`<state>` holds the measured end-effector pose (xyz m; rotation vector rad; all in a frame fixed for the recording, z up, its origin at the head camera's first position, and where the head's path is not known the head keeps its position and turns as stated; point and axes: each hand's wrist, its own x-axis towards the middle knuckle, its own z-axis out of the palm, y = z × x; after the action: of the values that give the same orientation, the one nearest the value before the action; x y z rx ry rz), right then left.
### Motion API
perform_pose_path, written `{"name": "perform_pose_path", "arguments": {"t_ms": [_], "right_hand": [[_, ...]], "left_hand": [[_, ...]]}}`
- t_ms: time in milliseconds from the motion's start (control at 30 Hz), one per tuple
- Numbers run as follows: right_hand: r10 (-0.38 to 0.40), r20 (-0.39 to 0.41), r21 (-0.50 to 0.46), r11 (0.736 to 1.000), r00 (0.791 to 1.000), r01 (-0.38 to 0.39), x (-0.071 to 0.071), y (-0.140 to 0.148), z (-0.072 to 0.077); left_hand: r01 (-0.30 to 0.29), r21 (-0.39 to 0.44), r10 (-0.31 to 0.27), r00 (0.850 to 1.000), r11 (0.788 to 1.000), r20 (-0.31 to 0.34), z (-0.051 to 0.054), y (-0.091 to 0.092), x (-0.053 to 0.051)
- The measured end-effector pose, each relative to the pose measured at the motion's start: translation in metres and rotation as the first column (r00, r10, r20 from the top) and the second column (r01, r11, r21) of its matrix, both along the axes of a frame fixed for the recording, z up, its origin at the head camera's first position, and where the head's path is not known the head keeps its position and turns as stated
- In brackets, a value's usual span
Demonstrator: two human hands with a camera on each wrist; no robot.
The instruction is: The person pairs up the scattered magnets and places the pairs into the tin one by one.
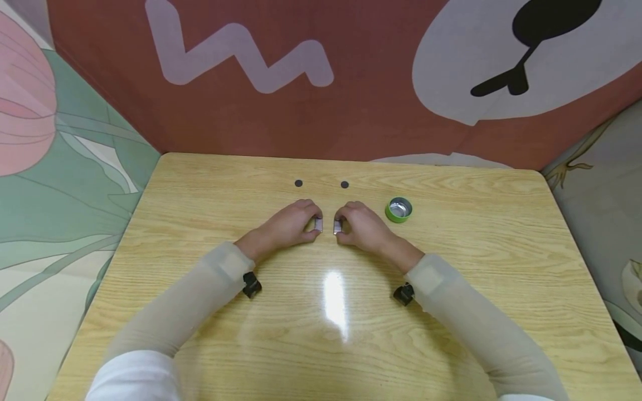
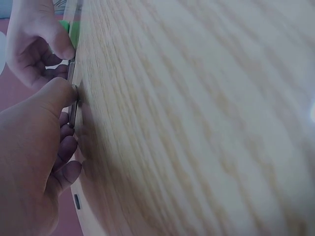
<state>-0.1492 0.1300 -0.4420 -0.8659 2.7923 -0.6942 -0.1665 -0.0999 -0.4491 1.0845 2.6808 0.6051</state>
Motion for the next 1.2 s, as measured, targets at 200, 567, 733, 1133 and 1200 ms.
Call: {"name": "perform_pose_path", "arguments": {"t_ms": [200,567,733,1133,1200], "right_hand": [[0.002,0.006,0.003,1.0,1.0,-0.002,-0.001,-0.002,-0.001],[0.006,-0.007,0.005,1.0,1.0,-0.006,-0.004,-0.004,-0.003],[0.005,0.002,0.002,1.0,1.0,-0.005,-0.004,-0.006,-0.003],[0.004,0.017,0.012,1.0,1.0,-0.004,-0.005,-0.006,-0.004],[0.0,0.017,0.012,1.0,1.0,0.0,-0.005,-0.006,-0.004]], "left_hand": [[-0.004,-0.01,0.004,1.0,1.0,0.0,-0.001,0.001,-0.001],[0.003,-0.006,-0.003,1.0,1.0,0.009,0.002,0.007,0.001],[0.014,-0.01,-0.014,1.0,1.0,0.014,0.004,0.011,0.001],[0.018,-0.01,-0.018,1.0,1.0,0.0,-0.001,0.013,0.0],[0.015,-0.005,-0.015,1.0,1.0,0.0,-0.001,0.014,0.0]]}}
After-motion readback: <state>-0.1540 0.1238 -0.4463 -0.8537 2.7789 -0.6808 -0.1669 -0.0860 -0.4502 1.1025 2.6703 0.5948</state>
